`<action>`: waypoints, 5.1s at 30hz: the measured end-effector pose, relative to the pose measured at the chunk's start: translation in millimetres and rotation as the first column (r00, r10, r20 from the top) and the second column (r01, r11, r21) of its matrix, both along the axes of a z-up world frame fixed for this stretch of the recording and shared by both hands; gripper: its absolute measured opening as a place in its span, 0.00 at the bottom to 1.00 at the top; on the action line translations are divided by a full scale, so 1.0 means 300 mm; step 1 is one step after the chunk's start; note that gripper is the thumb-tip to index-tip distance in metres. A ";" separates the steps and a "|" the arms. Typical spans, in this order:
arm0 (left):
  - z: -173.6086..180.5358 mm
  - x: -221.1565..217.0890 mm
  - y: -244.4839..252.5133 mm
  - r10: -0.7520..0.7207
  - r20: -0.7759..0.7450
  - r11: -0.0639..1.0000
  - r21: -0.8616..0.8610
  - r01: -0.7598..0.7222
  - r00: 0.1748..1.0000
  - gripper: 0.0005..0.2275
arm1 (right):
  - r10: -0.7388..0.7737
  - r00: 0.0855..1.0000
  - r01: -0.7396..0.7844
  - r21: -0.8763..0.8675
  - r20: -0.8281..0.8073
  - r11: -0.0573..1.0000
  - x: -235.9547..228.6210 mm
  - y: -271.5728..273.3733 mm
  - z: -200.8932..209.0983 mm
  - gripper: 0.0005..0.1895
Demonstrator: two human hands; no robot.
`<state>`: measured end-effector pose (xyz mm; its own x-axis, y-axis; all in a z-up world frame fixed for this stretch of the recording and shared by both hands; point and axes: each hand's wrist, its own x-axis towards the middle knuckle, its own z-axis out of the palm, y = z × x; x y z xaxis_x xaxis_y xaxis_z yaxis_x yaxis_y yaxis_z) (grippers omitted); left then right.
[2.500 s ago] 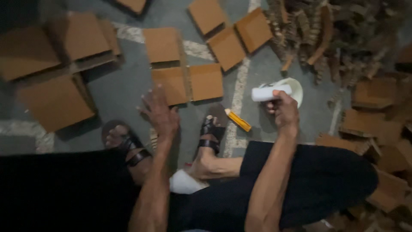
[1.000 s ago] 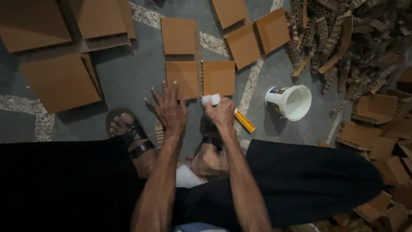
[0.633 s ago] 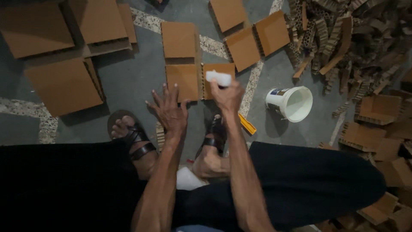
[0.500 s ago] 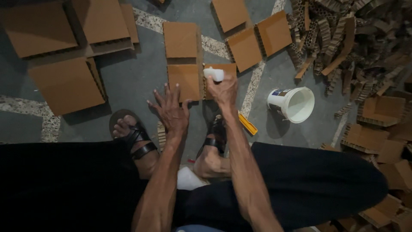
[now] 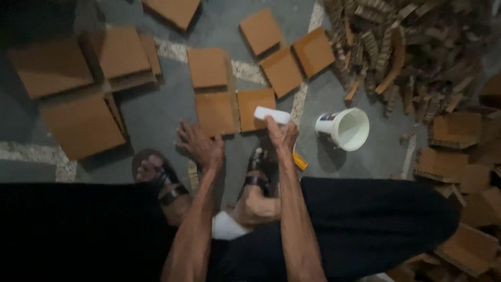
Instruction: The person sits on the floor and repeatedly applies glue from a white container onto small square cardboard pieces using a roller. The person handles the pieces one at a time, applies glue, and places them on the floor.
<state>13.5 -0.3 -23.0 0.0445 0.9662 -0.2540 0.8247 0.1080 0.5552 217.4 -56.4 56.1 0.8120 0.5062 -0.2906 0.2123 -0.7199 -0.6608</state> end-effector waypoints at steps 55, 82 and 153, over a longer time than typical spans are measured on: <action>-0.061 -0.820 1.124 -0.451 -0.749 0.836 -0.165 0.523 0.485 0.41 | -0.284 0.929 0.346 0.282 -0.238 0.895 0.059 0.016 0.356 0.15; 0.582 -0.162 0.683 -0.305 0.138 0.884 -0.326 0.334 0.942 0.31 | -0.618 0.701 0.472 0.417 0.356 0.777 0.416 -0.301 0.339 0.34; 0.584 0.001 0.246 0.100 0.889 0.995 -0.101 -0.021 0.447 0.19 | 0.503 0.851 -0.516 0.055 0.152 0.855 -0.003 0.144 0.655 0.18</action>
<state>13.9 73.4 152.1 0.2267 0.9587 -0.1717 -0.1302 0.2045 0.9702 216.6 -13.2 252.5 0.4592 0.8778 -0.1359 0.6194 -0.4261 -0.6594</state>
